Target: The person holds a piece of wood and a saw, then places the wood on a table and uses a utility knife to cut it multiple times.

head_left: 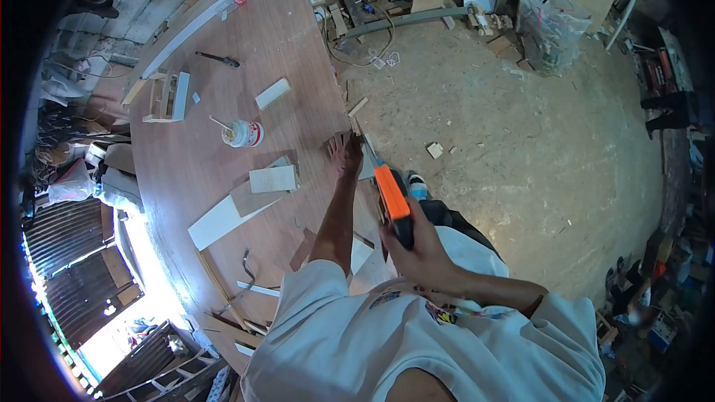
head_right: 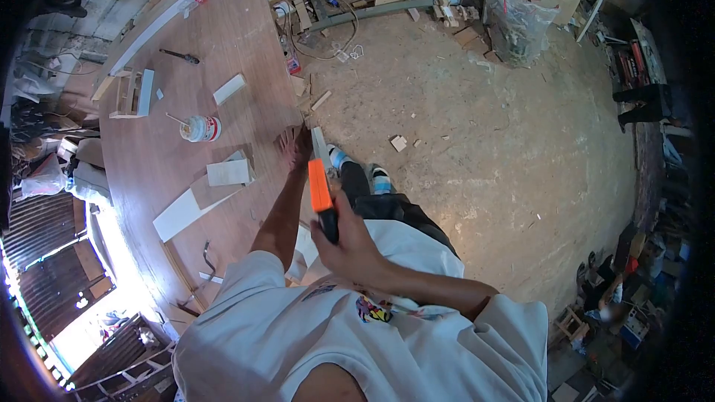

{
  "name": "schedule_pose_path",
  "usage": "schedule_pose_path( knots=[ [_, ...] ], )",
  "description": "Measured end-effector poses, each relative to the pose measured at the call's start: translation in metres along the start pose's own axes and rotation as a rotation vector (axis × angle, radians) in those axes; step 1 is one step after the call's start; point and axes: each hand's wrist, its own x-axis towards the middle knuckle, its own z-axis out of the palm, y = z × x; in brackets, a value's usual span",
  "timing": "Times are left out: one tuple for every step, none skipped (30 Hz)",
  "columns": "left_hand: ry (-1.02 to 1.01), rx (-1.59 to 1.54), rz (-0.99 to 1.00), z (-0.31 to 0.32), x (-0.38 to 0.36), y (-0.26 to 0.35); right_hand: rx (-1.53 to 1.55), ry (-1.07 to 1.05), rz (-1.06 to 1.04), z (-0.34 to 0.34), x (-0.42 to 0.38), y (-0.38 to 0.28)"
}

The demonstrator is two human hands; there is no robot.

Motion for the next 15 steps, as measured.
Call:
schedule_pose_path(
  knots=[
    [-0.001,-0.003,0.0,0.004,-0.001,-0.002,-0.028,0.018,-0.063,-0.002,0.012,0.004],
    [0.018,-0.047,0.019,0.007,-0.002,-0.005,-0.055,0.035,-0.127,-0.002,0.023,0.011],
    [0.039,-0.09,0.039,0.009,-0.001,-0.008,-0.063,0.053,-0.196,0.003,0.035,0.025],
    [0.041,-0.093,0.042,0.006,0.002,-0.007,-0.064,0.056,-0.199,0.005,0.047,0.03],
    [0.01,-0.089,0.013,0.0,0.002,-0.004,-0.095,0.069,-0.206,0.007,0.058,0.033],
    [-0.023,-0.087,-0.017,-0.005,0.003,-0.001,-0.126,0.083,-0.213,0.008,0.064,0.034],
    [-0.019,-0.09,-0.014,-0.002,0.002,-0.001,-0.085,0.067,-0.137,0.01,0.067,0.029],
    [0.047,-0.092,0.015,0.001,0.002,-0.002,-0.088,0.067,-0.143,0.01,0.066,0.024],
    [0.11,-0.091,0.04,0.003,0.001,-0.004,-0.079,0.033,-0.153,0.011,0.061,0.02],
    [0.11,-0.087,0.033,0.003,0.001,-0.005,-0.069,-0.002,-0.159,0.012,0.056,0.015],
    [0.099,-0.085,0.008,0.004,0.0,-0.004,-0.069,-0.011,-0.152,0.012,0.052,0.012],
    [0.089,-0.083,-0.016,0.004,-0.002,-0.004,-0.054,-0.016,-0.156,0.012,0.047,0.008],
    [0.089,-0.081,-0.021,0.004,-0.002,-0.004,-0.039,-0.019,-0.164,0.011,0.046,0.006],
    [0.049,-0.069,-0.008,0.004,-0.002,-0.004,-0.04,-0.022,-0.163,0.009,0.049,0.005],
    [0.007,-0.056,0.004,0.003,-0.003,-0.004,0.047,-0.041,-0.121,0.007,0.055,0.002]
  ],
)
